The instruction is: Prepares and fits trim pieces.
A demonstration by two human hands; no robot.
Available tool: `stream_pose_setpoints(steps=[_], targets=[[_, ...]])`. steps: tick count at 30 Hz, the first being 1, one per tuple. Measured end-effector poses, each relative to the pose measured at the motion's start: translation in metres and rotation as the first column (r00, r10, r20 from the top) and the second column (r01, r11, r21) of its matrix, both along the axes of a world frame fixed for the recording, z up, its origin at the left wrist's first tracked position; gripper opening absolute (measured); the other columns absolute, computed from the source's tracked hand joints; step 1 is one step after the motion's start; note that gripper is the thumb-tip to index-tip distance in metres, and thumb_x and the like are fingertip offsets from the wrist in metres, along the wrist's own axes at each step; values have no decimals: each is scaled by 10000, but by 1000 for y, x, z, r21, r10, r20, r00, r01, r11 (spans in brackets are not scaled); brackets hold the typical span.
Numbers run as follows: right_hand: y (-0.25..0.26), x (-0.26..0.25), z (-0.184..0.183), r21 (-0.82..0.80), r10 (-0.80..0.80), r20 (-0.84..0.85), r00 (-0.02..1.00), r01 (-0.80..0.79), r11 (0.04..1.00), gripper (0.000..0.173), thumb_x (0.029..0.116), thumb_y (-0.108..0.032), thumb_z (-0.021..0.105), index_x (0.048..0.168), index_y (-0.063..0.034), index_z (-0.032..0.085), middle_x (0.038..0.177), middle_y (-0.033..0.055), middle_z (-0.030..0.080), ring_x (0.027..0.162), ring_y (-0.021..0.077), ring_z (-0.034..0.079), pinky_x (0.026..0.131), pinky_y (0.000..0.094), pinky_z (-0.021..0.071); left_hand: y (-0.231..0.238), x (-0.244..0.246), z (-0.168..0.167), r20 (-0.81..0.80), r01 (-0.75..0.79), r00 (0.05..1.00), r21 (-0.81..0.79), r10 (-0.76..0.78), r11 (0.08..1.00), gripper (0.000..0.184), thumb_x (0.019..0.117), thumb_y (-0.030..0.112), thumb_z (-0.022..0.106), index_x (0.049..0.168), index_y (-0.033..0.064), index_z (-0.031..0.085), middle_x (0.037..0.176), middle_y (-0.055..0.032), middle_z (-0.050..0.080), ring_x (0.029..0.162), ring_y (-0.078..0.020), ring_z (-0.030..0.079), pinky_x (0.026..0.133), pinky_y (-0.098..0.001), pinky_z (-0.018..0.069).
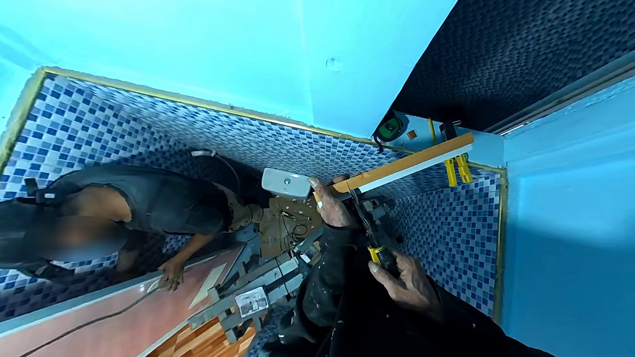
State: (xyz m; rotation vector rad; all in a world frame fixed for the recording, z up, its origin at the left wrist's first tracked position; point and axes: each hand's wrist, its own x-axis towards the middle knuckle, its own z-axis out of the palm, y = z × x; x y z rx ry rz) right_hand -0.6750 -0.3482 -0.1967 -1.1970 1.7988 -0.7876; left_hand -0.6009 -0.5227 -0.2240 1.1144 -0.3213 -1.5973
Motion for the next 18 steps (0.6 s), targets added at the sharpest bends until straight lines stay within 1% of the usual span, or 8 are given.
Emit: stream_pose_setpoints(steps=[2,6,8,10,12,15,16,18], targets=[[0,1,-2,-27,-5,-49,999,3,1000,369,959,-403,626,980,-42,700,747,12,668,667,40,630,619,253,538,-1,-1,0,25,-4,1000,20,3,1000,781,1049,657,136,983,99,678,888,-71,756,831,-189,741,743,-394,623],[0,2,-8,-101,-21,-202,979,0,995,410,976,-427,590,904,-40,701,660,23,637,579,76,613,534,295,520,-2,-4,1,35,18,999,3,-19,1000,778,1053,645,112,973,119,681,903,-42,752,835,-146,727,730,-350,612],[-1,1,-11,-147,-39,-265,964,0,989,409,976,-421,591,870,-42,702,630,23,627,552,80,609,509,290,512,-3,-5,-2,-5,36,999,0,-36,999,804,1047,656,102,996,105,684,935,-69,759,850,-178,736,717,-374,620],[-2,0,-13,-174,-46,-292,955,-5,985,414,970,-420,595,853,-37,698,613,35,625,537,94,615,492,305,516,-4,-6,-2,-55,27,998,-3,-28,1000,772,1048,657,120,987,113,663,925,-74,759,844,-198,747,702,-391,629],[-3,-2,-12,-134,-37,-266,963,1,991,441,975,-443,599,886,-24,701,631,54,641,555,131,641,512,356,545,-4,-5,-6,-56,34,998,-42,-36,999,731,1056,643,151,1015,101,640,917,-88,750,845,-229,748,723,-437,635],[-2,-7,-9,-48,-60,-241,969,49,998,475,966,-482,610,881,-24,702,640,75,645,579,186,658,541,425,556,-3,-13,-17,4,76,997,-76,-75,994,678,1072,609,185,1067,86,617,939,-102,748,877,-259,747,742,-487,637],[-3,-9,-6,-2,-60,-246,967,61,998,492,963,-501,603,867,-27,695,637,81,635,585,207,657,547,447,549,-4,-17,-20,12,80,997,-81,-79,993,639,1086,575,202,1065,83,610,938,-101,745,876,-257,745,741,-485,636],[-5,-18,-2,77,-33,-251,967,54,996,526,973,-528,577,871,-25,690,645,99,634,607,239,667,564,471,548,-3,-30,-18,34,69,997,-61,-67,996,518,1114,477,289,1072,64,598,916,-98,736,836,-245,744,715,-463,640]])
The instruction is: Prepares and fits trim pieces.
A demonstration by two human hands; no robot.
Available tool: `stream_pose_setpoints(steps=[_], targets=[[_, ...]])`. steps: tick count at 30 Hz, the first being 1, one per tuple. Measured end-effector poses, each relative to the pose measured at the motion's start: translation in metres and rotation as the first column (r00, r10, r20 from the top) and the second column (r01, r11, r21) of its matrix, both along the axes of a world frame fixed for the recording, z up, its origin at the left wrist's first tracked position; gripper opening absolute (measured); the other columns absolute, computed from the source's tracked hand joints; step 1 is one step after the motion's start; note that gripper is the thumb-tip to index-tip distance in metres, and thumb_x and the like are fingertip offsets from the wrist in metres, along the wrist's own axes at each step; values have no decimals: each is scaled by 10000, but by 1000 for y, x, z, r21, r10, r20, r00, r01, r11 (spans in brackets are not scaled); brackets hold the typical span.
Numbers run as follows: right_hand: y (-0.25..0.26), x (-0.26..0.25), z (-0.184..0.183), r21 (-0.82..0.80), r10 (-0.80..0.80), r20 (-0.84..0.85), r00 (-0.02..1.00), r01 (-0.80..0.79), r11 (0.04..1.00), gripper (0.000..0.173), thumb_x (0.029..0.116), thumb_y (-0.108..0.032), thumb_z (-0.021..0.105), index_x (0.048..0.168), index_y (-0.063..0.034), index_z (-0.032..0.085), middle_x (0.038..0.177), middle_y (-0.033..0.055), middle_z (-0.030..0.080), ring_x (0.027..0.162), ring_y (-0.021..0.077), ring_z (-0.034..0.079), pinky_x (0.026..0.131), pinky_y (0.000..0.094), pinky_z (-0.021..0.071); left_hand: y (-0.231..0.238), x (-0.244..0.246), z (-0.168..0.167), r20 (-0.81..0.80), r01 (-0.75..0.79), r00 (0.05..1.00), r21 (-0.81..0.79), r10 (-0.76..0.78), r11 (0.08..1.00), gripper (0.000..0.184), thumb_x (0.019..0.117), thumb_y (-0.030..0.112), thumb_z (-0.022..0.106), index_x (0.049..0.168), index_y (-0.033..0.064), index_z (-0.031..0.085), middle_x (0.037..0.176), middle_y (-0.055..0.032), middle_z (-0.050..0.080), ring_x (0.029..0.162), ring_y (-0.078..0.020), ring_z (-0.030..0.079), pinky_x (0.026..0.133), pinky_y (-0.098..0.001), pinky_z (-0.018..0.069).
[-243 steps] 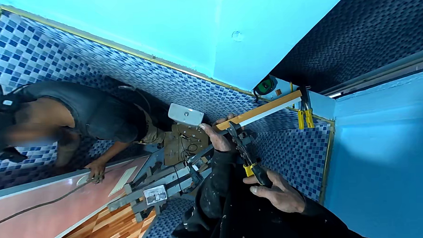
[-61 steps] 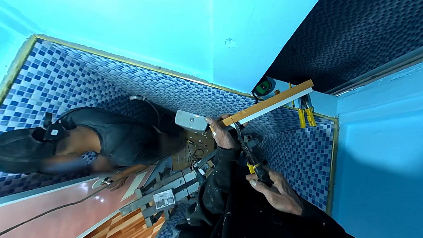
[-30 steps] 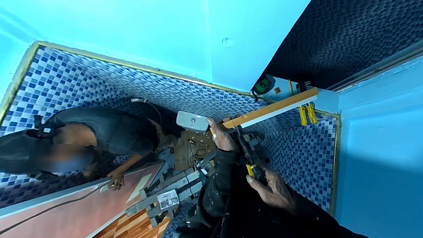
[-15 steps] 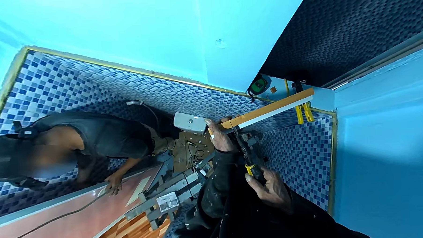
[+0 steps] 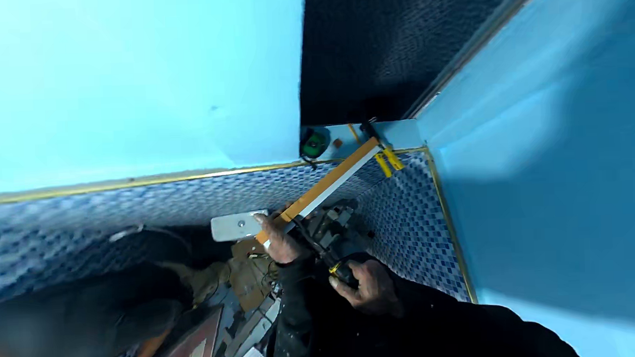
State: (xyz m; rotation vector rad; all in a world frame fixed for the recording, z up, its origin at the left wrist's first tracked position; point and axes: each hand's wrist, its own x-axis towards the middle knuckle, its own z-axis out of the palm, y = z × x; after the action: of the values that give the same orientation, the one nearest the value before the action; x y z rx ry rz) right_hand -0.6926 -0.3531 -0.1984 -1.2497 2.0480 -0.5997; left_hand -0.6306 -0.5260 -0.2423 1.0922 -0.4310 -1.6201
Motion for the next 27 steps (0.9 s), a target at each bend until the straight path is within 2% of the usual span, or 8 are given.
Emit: stream_pose_setpoints(steps=[2,5,9,11,13,17,21,27], targets=[[-2,-13,7,92,22,60,998,-28,995,562,987,-549,552,937,-6,688,700,129,652,671,277,681,621,505,551,0,-14,0,35,-27,999,9,26,1000,390,1119,354,391,1112,25,601,890,-106,745,765,-233,751,646,-422,649],[2,-44,21,206,16,324,946,-87,975,538,1001,-506,573,1147,5,653,874,145,702,810,262,703,765,502,569,-4,-36,0,92,-51,995,27,48,998,372,1111,350,428,1116,20,600,877,-105,739,733,-227,742,627,-420,644],[34,-101,35,196,-101,472,876,7,980,416,998,-401,651,1141,-10,653,825,69,715,689,139,687,711,353,597,-20,-58,4,30,-89,996,42,88,995,358,1114,371,405,1151,50,558,973,-121,718,835,-262,738,694,-457,643],[52,-137,26,152,-212,367,906,166,974,422,988,-396,662,1144,-4,663,826,76,693,655,138,668,655,344,603,-25,-64,6,11,-93,996,40,93,995,341,1121,356,378,1144,65,554,992,-118,718,853,-266,738,699,-454,642],[56,-185,4,118,-326,114,939,313,943,493,994,-441,619,1148,24,669,867,129,699,722,210,682,699,420,594,-25,-70,8,24,-96,995,35,95,995,341,1126,339,363,1127,63,565,988,-117,717,852,-264,736,702,-451,640],[25,-298,-61,101,-342,-345,874,397,912,620,1065,-473,373,1136,59,683,892,226,714,839,386,713,773,575,563,-20,-80,9,88,-99,992,37,96,994,390,1129,361,332,1088,55,570,940,-93,718,835,-227,735,689,-431,639],[-31,-383,-102,372,-245,-468,849,441,817,636,1077,-519,325,1355,-12,590,1189,246,698,1147,425,667,961,626,501,-11,-72,6,155,-107,982,6,105,994,426,1121,409,306,1080,75,568,965,-73,728,899,-233,736,730,-457,638],[-76,-429,-140,425,-227,-498,837,464,777,655,1070,-526,404,1485,-27,493,1399,262,595,1326,467,539,1075,647,416,-1,-69,14,192,-207,962,37,196,978,514,1107,505,226,1068,112,553,981,-59,720,930,-235,729,764,-473,630]])
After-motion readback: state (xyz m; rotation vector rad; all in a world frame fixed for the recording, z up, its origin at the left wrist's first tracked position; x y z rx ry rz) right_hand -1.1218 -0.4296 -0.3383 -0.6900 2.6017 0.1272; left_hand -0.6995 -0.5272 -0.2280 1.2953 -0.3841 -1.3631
